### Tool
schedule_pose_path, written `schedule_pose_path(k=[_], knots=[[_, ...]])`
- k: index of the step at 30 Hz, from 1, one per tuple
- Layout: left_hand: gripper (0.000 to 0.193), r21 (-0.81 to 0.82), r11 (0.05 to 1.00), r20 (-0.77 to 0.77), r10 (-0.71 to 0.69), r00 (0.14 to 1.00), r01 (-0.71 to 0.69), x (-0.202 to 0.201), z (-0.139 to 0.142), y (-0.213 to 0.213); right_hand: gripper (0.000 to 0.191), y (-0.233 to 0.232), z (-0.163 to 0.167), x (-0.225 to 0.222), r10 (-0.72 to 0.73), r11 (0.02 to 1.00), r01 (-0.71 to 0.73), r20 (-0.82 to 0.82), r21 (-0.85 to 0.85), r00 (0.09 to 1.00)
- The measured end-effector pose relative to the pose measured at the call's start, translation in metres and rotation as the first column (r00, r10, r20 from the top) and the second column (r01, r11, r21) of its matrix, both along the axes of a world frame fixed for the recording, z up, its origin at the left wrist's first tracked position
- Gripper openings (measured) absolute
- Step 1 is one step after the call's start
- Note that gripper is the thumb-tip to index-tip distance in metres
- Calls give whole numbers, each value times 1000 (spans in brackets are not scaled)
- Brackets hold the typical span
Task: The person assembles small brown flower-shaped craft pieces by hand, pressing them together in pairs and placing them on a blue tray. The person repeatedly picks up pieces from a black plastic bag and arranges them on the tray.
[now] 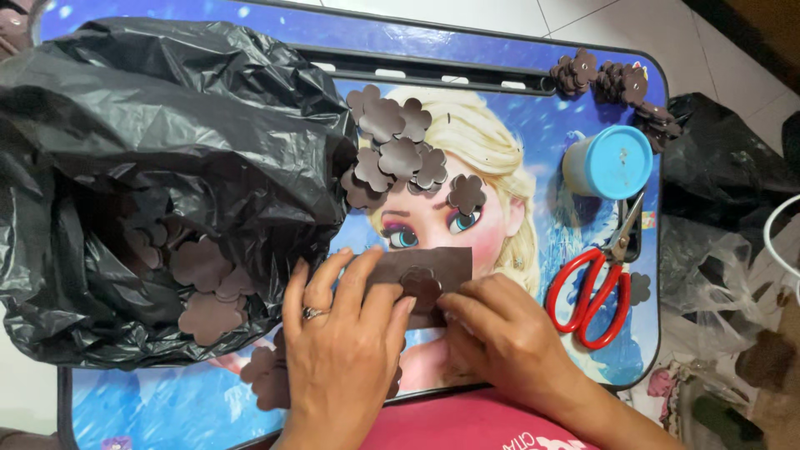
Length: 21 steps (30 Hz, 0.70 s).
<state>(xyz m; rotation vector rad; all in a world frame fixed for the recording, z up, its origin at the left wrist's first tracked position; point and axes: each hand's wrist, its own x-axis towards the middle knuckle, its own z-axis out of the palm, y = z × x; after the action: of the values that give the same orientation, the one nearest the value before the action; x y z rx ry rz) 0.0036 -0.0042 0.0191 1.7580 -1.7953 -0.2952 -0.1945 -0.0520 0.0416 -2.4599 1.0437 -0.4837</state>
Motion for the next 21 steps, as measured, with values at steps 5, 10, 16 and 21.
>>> schedule_pose_path(k=[5,10,16,21], knots=[[15,43,999,-43,-32,999,33,4,7,8,31,-6,5,-9,-137,991,137,-40,-2,990],[16,-11,1000,-20,-13,1000,13,7,10,-5,32,-7,13,-2,-114,993,114,28,8,993],[18,27,997,-98,-65,993,68,4,-1,-35,44,-7,-12,17,191,955,-191,-24,-227,981],[20,87,995,-94,-48,994,56,6,-5,-39,53,3,-15,-4,264,951,-267,-42,-153,964]])
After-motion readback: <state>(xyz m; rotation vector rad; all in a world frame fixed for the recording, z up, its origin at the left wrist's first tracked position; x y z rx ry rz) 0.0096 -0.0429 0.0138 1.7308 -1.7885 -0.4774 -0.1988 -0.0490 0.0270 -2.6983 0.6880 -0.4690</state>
